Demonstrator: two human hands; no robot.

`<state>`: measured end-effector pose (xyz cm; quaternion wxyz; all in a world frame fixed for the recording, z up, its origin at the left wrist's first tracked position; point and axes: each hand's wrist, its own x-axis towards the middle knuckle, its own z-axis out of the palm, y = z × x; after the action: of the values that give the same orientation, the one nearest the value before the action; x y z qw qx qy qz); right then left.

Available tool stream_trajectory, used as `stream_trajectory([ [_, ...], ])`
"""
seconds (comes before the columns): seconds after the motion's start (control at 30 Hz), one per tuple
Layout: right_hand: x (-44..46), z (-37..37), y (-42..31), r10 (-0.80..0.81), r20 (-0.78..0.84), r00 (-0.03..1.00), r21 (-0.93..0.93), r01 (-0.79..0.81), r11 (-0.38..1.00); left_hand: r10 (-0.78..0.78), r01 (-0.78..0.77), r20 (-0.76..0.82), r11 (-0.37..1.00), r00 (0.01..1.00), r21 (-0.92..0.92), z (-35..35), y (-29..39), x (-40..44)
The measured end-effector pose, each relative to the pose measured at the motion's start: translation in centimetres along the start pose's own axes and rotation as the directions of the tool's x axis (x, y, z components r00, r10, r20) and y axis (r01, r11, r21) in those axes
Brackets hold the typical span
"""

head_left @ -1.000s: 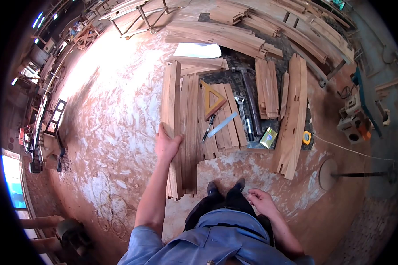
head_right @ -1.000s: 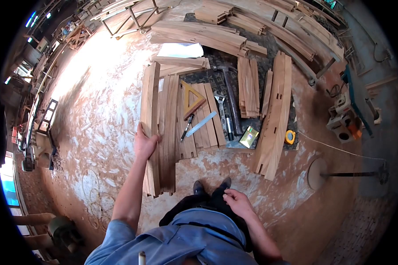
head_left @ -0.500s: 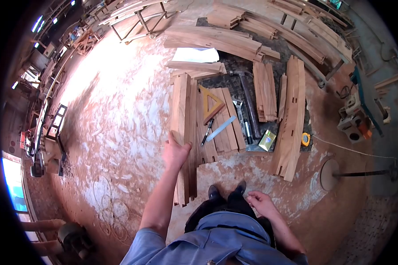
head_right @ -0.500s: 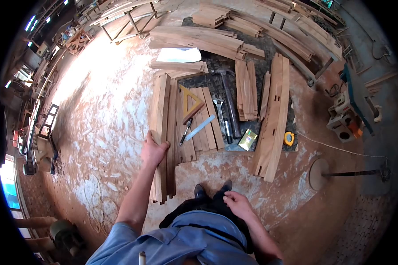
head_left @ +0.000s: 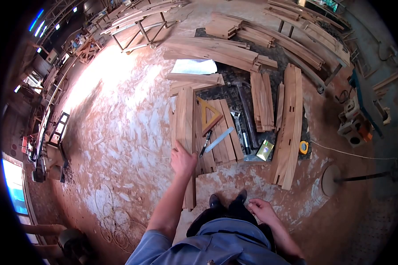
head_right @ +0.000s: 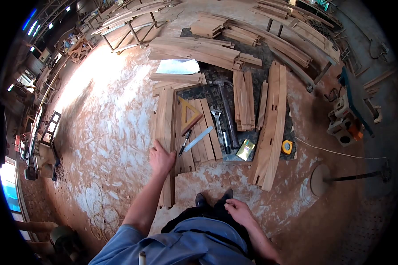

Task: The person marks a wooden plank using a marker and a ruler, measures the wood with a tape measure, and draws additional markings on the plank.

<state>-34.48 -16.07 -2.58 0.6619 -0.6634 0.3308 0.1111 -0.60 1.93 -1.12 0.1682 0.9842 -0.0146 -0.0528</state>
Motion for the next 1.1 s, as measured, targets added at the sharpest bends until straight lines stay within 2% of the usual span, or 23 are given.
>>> stream_trajectory([
  [0.37,2.3,0.1,-0.9,0.028,0.099,0.995,0.005,-0.029,1.0,-0.035,0.033,0.026,0.998,0.999,0.052,0.0,0.8,0.2],
  [0.47,2.8,-0.2,-0.8,0.023,0.101,0.995,-0.011,-0.022,1.0,-0.093,0.091,0.097,0.995,0.991,0.031,-0.6,1.4,0.2],
  [0.77,4.2,-0.9,-0.4,0.037,0.141,0.989,-0.002,-0.037,0.999,-0.135,0.13,0.088,0.989,0.987,0.067,-0.4,1.8,0.4],
  [0.97,4.9,-1.6,-1.0,0.059,0.159,0.986,-0.074,-0.048,0.996,-0.138,0.13,0.081,0.987,0.987,0.092,-0.4,1.9,0.4],
  [1.1,5.5,-1.8,-0.2,0.033,0.14,0.99,-0.036,-0.028,0.999,-0.144,0.138,0.069,0.987,0.987,0.087,-0.4,2.1,0.5],
])
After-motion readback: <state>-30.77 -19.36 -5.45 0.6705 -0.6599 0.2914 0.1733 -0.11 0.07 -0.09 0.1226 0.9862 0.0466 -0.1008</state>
